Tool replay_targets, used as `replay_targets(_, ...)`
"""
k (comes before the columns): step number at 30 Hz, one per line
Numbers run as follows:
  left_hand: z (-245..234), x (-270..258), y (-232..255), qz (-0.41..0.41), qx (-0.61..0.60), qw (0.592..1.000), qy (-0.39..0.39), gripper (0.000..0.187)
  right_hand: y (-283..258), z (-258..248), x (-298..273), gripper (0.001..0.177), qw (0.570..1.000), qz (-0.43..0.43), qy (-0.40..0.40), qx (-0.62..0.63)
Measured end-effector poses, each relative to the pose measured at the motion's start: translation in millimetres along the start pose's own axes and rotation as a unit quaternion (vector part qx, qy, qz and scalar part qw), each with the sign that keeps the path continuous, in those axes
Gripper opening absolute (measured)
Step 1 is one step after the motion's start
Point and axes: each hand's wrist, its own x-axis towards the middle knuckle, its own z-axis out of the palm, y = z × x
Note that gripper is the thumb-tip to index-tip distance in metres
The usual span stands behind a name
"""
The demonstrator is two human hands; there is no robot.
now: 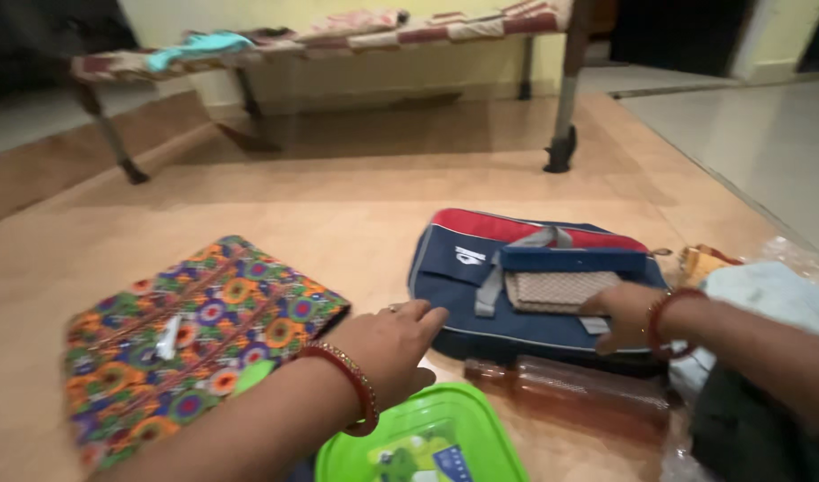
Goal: The person sits on the floor and unpacks a blue duffel bag, opening it and taking out items including clothes and a pouch. They then wrap a charging cable around a white charger, place the charger aside, and handle a pair of sunglasses.
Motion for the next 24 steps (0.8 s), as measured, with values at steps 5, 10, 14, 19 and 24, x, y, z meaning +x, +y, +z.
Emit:
replay_targets(5,64,71,-16,-0.029,-0.144,0.986,0.074,0.071,32,-74,20,0.071,0.979,-0.110,-0.043,-0.164)
replay_targets(10,121,142,-45,-0.129,-0.239,0.962,0.036,0.066,68,-92,35,0.069,0.995,-0.061,0.002,-0.075)
replay_targets(14,161,220,-64,-0.170,-0.277,0.943,0.066,0.052,115,-22,70,0.077,0.991,0.009,0.118,0.066)
replay_targets(19,193,282,-37,-0.154,-0.320,0.922,0.155,0.054,166,69,120,0.105,0.982,0.076,0.147,0.091)
replay_targets(24,193,304,10,-0.097,-0.205,0.974,0.029,0.088,186,94,159,0.116,0.976,0.092,0.176,0.088)
